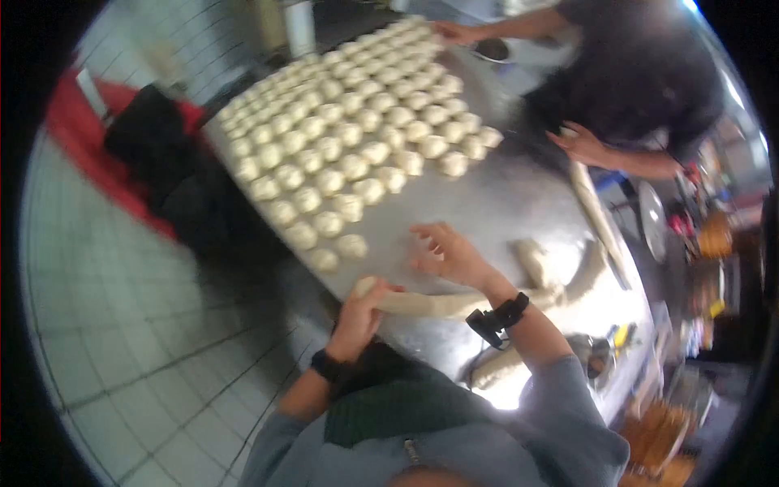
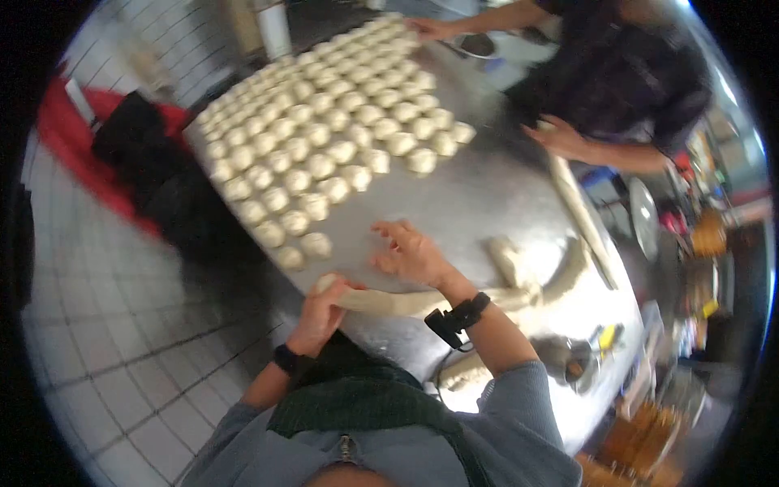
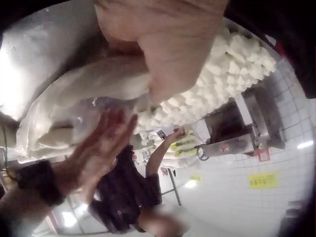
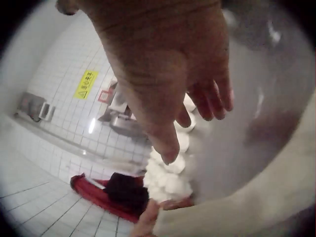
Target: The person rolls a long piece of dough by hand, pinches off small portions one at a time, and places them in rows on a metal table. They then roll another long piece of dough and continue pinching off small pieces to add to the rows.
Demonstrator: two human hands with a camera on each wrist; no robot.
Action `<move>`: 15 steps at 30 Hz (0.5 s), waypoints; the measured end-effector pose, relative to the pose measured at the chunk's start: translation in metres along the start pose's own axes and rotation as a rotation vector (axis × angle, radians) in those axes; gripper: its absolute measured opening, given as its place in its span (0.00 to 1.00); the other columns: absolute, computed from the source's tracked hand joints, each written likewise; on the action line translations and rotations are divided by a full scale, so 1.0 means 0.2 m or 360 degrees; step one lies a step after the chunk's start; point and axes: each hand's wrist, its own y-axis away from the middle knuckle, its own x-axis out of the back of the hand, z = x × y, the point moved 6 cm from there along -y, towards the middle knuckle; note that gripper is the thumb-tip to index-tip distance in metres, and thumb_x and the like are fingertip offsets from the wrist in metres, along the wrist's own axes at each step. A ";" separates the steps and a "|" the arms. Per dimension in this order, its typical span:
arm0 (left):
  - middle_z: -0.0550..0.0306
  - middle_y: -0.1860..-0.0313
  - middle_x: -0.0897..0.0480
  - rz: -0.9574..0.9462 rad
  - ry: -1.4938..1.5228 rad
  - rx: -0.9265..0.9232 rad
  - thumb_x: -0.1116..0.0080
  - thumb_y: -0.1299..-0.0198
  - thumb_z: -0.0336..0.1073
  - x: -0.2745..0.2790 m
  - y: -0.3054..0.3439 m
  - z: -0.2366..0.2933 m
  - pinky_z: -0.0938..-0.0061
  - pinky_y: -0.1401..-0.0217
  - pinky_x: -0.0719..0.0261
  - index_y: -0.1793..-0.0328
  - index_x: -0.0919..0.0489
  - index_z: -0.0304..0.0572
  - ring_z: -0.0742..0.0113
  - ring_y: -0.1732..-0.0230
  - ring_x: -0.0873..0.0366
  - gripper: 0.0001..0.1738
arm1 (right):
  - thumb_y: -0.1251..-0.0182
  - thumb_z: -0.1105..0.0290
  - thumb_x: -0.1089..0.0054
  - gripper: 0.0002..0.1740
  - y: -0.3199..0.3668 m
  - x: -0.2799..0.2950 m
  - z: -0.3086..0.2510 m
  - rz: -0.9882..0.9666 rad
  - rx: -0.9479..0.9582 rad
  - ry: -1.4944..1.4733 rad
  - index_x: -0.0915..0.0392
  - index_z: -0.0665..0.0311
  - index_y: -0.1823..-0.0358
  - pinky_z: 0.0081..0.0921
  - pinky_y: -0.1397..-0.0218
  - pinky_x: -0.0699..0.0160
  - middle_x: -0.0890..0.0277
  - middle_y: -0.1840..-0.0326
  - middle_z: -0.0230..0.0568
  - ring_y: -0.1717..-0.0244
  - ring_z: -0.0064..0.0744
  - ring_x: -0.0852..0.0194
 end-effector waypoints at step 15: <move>0.56 0.66 0.24 -0.0239 -0.0162 -0.0070 0.46 0.31 0.36 -0.42 -0.01 0.25 0.58 0.42 0.25 0.56 0.28 0.42 0.58 0.56 0.22 0.07 | 0.53 0.58 0.24 0.38 0.69 0.67 0.81 0.0970 -0.0857 0.0713 0.28 0.56 0.37 0.43 0.45 0.23 0.19 0.52 0.53 0.50 0.53 0.19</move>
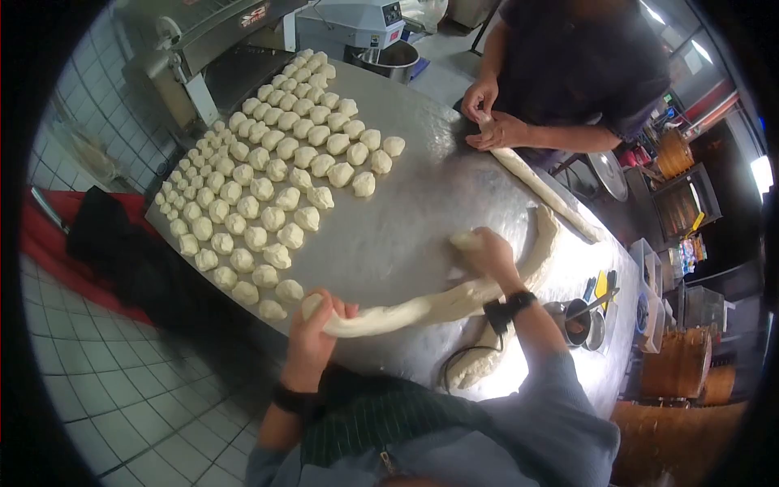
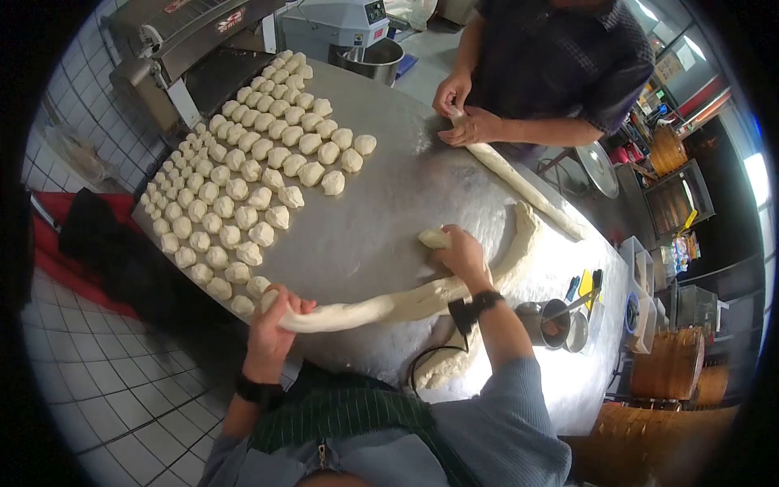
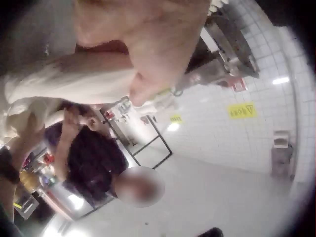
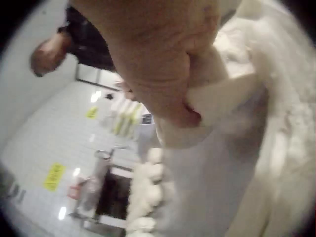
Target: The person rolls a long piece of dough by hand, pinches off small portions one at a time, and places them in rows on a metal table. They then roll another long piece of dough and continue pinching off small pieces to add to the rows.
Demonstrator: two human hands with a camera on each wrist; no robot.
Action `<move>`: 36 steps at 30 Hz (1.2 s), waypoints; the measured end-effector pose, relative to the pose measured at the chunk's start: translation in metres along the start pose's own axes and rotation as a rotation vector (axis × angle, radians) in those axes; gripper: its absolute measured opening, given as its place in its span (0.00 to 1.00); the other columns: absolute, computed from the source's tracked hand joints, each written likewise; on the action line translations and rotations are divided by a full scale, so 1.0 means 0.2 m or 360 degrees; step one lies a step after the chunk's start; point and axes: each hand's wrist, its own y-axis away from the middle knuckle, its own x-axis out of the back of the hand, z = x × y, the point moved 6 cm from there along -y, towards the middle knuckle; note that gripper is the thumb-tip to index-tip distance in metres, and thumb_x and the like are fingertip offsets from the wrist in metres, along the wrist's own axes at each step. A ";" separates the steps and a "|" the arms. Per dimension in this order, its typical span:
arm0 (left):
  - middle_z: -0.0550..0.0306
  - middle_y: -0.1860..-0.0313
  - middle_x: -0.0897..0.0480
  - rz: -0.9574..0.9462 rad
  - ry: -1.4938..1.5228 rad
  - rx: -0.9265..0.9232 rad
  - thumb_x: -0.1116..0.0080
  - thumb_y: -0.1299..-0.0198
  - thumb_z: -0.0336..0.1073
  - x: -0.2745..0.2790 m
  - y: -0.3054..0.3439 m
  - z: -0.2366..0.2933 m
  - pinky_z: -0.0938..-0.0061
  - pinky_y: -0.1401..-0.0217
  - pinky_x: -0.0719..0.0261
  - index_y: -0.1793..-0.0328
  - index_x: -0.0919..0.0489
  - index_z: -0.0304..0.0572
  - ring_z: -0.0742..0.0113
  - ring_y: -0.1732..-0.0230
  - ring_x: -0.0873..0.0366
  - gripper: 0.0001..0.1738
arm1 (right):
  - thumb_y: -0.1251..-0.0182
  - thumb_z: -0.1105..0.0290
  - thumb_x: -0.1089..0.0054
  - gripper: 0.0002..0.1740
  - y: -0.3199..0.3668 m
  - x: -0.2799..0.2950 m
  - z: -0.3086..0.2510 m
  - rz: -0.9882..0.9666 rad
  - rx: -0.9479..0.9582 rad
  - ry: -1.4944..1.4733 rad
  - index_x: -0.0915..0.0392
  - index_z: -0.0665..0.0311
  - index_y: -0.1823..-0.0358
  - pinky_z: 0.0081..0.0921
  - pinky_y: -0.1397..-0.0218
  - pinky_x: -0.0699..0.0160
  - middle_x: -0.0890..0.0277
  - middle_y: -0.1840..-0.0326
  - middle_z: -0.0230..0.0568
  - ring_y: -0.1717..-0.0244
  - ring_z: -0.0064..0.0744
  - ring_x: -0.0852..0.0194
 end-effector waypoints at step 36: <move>0.62 0.71 0.33 0.0241 -0.0091 -0.0615 0.51 0.28 0.42 0.25 0.28 0.56 0.64 0.53 0.28 0.58 0.33 0.47 0.68 0.67 0.32 0.09 | 0.28 0.50 0.53 0.30 0.95 -0.28 -0.63 -0.0176 0.0768 0.0065 0.35 0.49 0.27 0.59 0.22 0.61 0.41 0.24 0.47 0.23 0.51 0.47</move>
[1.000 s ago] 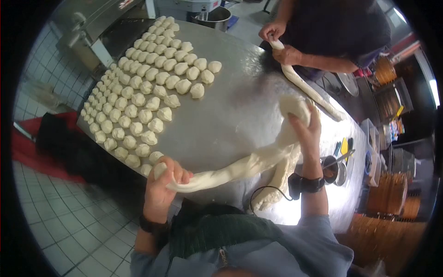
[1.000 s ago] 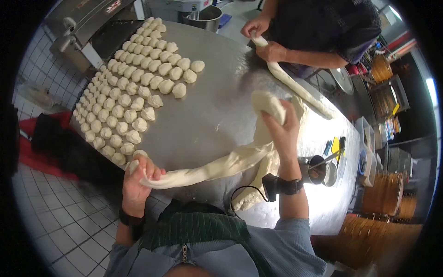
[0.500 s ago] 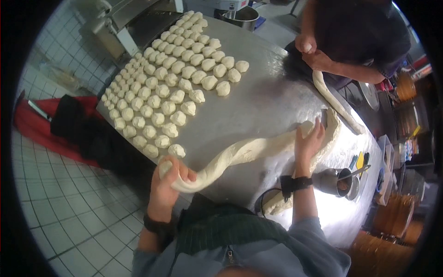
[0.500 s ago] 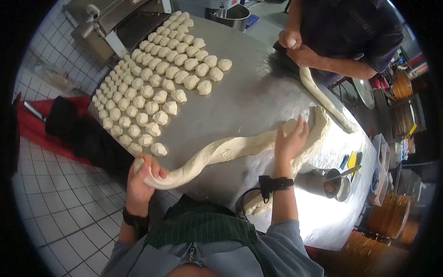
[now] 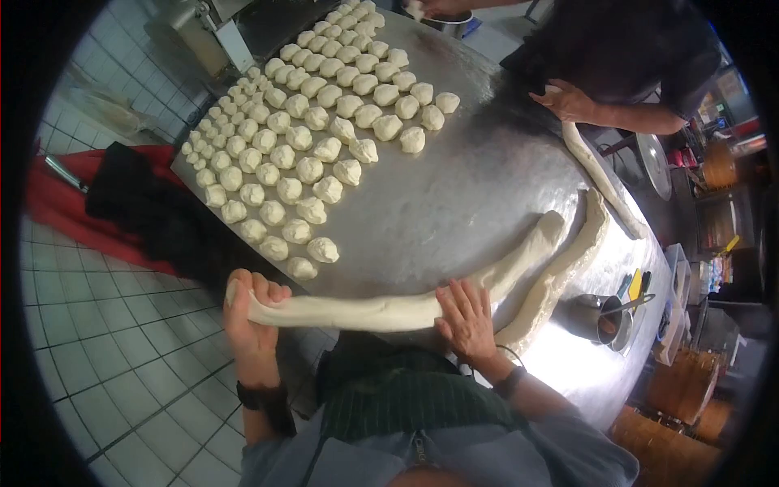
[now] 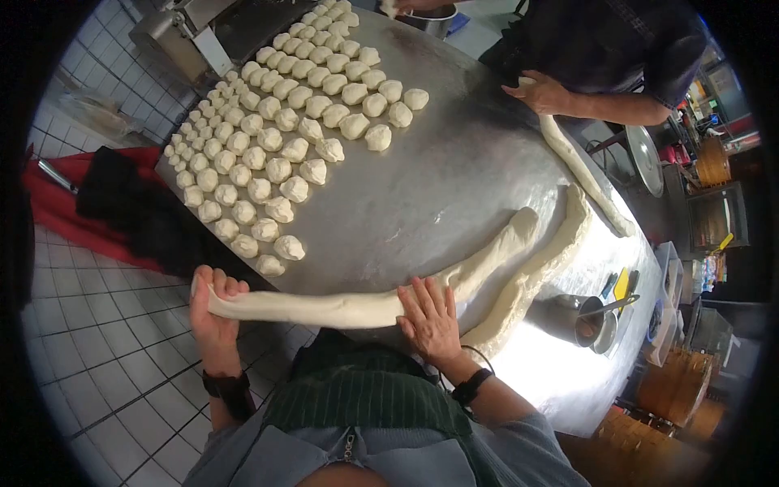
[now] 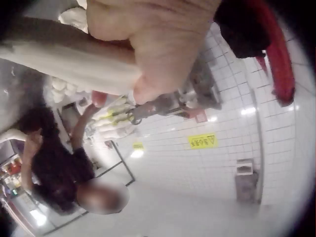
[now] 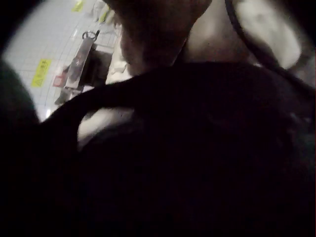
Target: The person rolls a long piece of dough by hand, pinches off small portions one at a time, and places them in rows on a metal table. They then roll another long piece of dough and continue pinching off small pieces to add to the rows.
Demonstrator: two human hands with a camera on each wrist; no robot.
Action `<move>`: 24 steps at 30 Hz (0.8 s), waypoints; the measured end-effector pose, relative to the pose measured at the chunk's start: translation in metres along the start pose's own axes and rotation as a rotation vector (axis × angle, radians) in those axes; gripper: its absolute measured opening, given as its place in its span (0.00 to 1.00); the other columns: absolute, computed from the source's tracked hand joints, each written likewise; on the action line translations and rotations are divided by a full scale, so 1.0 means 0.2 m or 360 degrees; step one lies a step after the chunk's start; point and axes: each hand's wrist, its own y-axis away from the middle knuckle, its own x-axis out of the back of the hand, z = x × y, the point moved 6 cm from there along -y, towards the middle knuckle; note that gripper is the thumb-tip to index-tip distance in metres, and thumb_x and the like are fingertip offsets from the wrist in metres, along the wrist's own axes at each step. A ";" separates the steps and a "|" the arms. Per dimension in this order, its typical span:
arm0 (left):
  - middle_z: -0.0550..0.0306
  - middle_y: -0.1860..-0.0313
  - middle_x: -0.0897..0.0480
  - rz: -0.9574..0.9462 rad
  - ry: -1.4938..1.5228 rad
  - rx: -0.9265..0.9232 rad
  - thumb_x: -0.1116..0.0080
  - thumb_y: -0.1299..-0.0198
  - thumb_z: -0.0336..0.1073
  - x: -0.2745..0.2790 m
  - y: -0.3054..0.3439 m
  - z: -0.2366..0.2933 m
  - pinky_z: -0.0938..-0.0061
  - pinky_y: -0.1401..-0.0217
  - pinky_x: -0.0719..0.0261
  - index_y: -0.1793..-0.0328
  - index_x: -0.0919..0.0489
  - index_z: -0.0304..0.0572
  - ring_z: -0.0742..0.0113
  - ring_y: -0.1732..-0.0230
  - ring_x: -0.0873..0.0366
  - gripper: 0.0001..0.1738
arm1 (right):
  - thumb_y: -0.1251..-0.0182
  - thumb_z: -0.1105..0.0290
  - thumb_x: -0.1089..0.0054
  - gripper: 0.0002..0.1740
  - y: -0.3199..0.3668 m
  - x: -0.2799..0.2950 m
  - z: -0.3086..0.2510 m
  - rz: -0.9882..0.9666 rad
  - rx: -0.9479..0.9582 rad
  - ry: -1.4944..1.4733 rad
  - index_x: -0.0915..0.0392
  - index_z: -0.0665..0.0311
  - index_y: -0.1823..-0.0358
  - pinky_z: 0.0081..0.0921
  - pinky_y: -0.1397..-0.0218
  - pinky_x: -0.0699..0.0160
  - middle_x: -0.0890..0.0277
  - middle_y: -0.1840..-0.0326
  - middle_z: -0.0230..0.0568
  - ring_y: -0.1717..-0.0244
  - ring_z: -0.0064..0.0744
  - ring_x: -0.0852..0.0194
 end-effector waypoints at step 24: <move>0.50 0.42 0.26 -0.0591 -0.0383 0.0672 0.45 0.32 0.30 -0.31 -0.11 -0.30 0.58 0.34 0.26 0.49 0.26 0.38 0.55 0.35 0.29 0.08 | 0.31 0.56 0.42 0.28 -0.27 0.23 -0.14 0.0072 -0.0369 -0.0410 0.29 0.57 0.32 0.47 0.35 0.34 0.28 0.37 0.49 0.39 0.47 0.29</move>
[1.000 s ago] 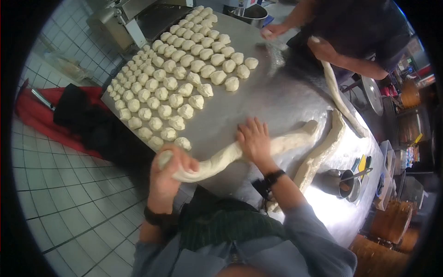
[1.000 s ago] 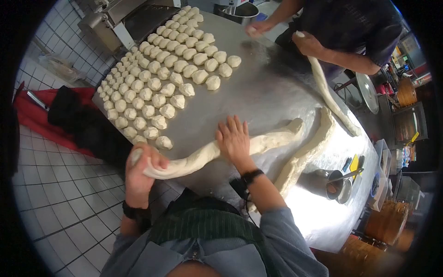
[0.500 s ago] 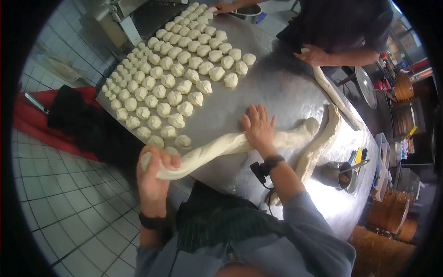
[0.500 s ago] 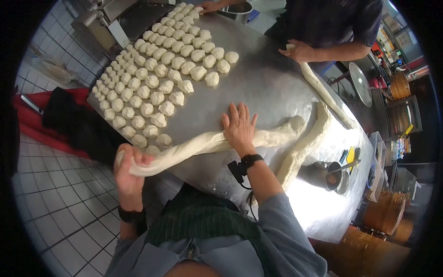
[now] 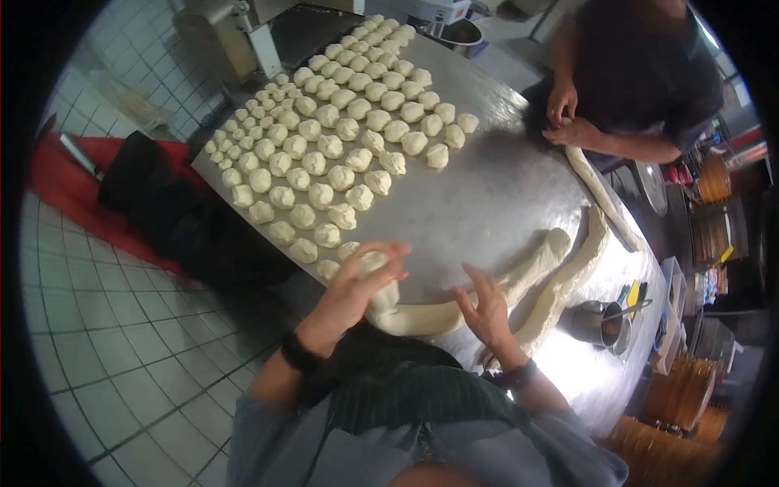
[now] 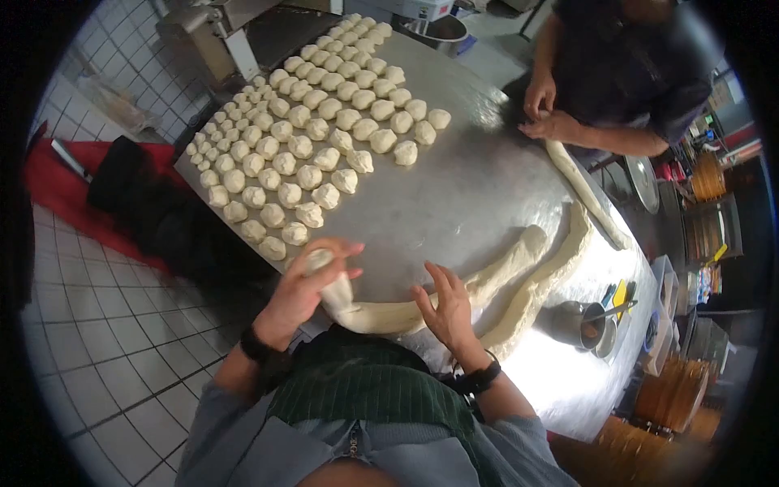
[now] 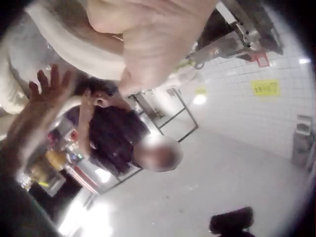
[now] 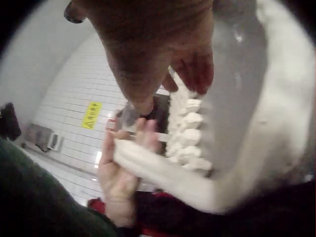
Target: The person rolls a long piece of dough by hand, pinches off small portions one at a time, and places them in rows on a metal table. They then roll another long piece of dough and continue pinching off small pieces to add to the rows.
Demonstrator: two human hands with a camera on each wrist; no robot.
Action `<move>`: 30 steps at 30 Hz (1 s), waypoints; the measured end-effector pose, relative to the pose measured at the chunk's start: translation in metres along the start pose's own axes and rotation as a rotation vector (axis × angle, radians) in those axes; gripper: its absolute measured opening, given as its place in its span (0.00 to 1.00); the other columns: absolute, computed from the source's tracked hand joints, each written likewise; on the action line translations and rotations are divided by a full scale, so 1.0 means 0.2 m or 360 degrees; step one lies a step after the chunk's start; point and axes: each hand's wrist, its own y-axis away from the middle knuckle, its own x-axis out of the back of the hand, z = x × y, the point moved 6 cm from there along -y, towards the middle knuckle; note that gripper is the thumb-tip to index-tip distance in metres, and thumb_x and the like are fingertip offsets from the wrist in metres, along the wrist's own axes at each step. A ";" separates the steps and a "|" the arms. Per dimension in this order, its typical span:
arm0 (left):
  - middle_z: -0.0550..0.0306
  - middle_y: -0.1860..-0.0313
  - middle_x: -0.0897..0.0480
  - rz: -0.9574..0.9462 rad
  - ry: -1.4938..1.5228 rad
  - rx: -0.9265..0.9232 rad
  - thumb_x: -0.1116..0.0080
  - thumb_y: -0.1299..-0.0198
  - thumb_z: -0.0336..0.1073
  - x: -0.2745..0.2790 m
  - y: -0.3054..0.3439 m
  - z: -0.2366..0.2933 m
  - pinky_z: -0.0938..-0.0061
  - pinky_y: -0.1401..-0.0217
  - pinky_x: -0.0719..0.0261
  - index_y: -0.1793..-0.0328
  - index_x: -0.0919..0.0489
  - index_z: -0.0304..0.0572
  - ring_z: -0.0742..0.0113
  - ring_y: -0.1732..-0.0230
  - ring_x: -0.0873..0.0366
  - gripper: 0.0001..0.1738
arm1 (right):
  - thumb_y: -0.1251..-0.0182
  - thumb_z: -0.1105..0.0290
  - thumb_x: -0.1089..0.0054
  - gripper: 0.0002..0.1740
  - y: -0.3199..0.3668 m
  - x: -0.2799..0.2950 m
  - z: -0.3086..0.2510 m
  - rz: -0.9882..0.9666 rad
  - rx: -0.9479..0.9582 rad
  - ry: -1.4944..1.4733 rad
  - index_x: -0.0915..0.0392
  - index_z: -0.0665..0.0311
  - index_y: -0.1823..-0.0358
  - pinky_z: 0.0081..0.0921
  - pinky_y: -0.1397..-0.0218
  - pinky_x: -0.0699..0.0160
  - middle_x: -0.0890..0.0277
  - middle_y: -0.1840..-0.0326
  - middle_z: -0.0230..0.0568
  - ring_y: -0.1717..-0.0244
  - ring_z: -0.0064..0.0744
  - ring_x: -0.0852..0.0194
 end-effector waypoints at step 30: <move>0.57 0.60 0.20 -0.0269 -0.0161 0.0165 0.36 0.44 0.29 0.07 -0.05 -0.34 0.72 0.63 0.18 0.48 0.24 0.35 0.68 0.62 0.18 0.18 | 0.44 0.65 0.27 0.25 -0.36 -0.25 -0.47 -0.0826 0.0051 -0.1299 0.26 0.64 0.46 0.24 0.62 0.20 0.20 0.60 0.41 0.63 0.25 0.20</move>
